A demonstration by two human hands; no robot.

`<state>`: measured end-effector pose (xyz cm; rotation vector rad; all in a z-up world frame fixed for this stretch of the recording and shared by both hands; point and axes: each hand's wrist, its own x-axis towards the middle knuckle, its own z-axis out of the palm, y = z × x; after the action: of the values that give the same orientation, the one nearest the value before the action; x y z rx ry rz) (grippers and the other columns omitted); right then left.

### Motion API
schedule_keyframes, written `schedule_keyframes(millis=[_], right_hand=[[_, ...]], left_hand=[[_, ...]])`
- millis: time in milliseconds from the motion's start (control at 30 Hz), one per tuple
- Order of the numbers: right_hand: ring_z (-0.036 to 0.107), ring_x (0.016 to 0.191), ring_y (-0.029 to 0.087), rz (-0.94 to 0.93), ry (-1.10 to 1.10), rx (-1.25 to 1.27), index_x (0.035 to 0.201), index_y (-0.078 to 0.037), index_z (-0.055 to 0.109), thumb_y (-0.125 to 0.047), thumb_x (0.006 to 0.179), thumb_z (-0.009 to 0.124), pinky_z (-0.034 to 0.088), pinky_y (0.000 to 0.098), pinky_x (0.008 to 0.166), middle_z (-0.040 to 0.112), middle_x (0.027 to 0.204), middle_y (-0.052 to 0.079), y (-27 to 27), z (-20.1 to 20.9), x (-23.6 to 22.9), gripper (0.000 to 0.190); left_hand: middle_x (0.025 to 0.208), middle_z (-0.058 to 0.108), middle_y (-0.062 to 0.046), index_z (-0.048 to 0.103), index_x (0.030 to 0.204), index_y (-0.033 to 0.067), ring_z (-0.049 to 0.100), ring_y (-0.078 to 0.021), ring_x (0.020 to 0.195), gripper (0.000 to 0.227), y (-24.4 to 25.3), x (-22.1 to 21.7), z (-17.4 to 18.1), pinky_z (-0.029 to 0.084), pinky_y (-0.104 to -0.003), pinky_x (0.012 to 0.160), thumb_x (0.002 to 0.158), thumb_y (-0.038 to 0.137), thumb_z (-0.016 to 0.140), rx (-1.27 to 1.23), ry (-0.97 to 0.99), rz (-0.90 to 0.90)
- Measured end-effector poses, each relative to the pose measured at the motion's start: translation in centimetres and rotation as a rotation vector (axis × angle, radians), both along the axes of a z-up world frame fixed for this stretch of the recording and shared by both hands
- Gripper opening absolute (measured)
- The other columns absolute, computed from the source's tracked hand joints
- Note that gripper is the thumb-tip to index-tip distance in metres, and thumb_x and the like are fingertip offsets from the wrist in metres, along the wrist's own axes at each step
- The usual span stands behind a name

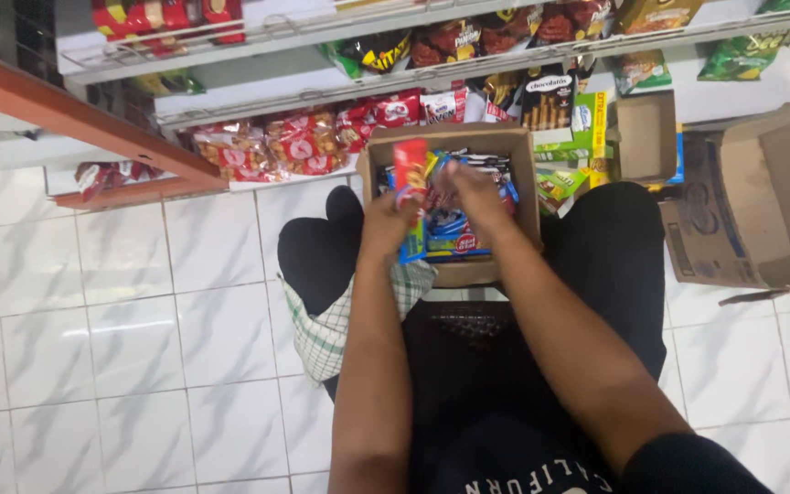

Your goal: The person sits on the floor in a store aisle, wiping packaged snacks with a cloth and placing them onto shelves. They repeatedly take items from a cardboard box, clean them, and arrange them on the shelf.

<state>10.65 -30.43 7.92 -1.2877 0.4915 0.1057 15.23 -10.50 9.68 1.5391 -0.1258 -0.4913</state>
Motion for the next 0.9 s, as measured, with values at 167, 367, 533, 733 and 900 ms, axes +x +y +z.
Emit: schedule_keyframes(millis=[167,367,533,733,900], right_hand=[[0.043,0.110,0.016,0.860,0.273,-0.454,0.130,-0.006,0.064,-0.053,0.100,0.068,0.036,0.0383,0.091,0.059,0.128,0.000,3.5,-4.1,-4.2,0.056],[0.068,0.096,0.017,0.882,-0.021,-0.478,0.109,-0.005,0.074,-0.040,0.094,0.071,0.054,0.0341,0.086,0.075,0.100,0.006,3.5,3.2,-1.8,0.038],[0.057,0.091,0.010,0.447,-0.272,0.000,0.106,-0.009,0.063,-0.026,0.105,0.064,0.048,0.0289,0.084,0.063,0.095,-0.002,0.9,15.1,-0.6,0.017],[0.048,0.093,0.005,0.343,-0.631,-0.006,0.106,-0.010,0.060,-0.026,0.108,0.063,0.042,0.0231,0.086,0.054,0.098,-0.007,3.9,29.1,3.7,0.017],[0.056,0.082,0.012,0.164,-0.851,0.281,0.104,-0.009,0.060,-0.018,0.108,0.067,0.047,0.0318,0.076,0.060,0.091,0.001,5.2,35.9,9.5,0.012]], left_hand=[[0.088,0.073,-0.009,0.067,0.114,-0.0021,0.069,-0.0156,0.071,0.025,1.6,0.6,5.8,0.057,-0.029,0.065,0.099,0.017,0.068,-0.331,0.214,0.390],[0.090,0.072,-0.008,0.067,0.114,-0.0018,0.069,-0.0162,0.073,0.023,3.8,-0.1,13.8,0.058,-0.030,0.066,0.101,0.018,0.067,-0.354,0.141,0.345],[0.093,0.073,-0.009,0.065,0.116,-0.0009,0.069,-0.0186,0.068,0.027,9.3,-1.3,18.1,0.058,-0.032,0.061,0.098,0.020,0.068,-0.469,0.192,0.123],[0.094,0.071,-0.006,0.067,0.121,-0.0031,0.070,-0.0165,0.077,0.039,12.7,-1.7,21.4,0.061,-0.034,0.070,0.092,0.021,0.075,-0.471,0.159,-0.297],[0.101,0.074,-0.004,0.072,0.115,-0.0037,0.065,-0.0093,0.091,0.033,16.3,0.0,24.4,0.054,-0.027,0.084,0.092,0.019,0.075,-0.091,-0.077,-0.571]])
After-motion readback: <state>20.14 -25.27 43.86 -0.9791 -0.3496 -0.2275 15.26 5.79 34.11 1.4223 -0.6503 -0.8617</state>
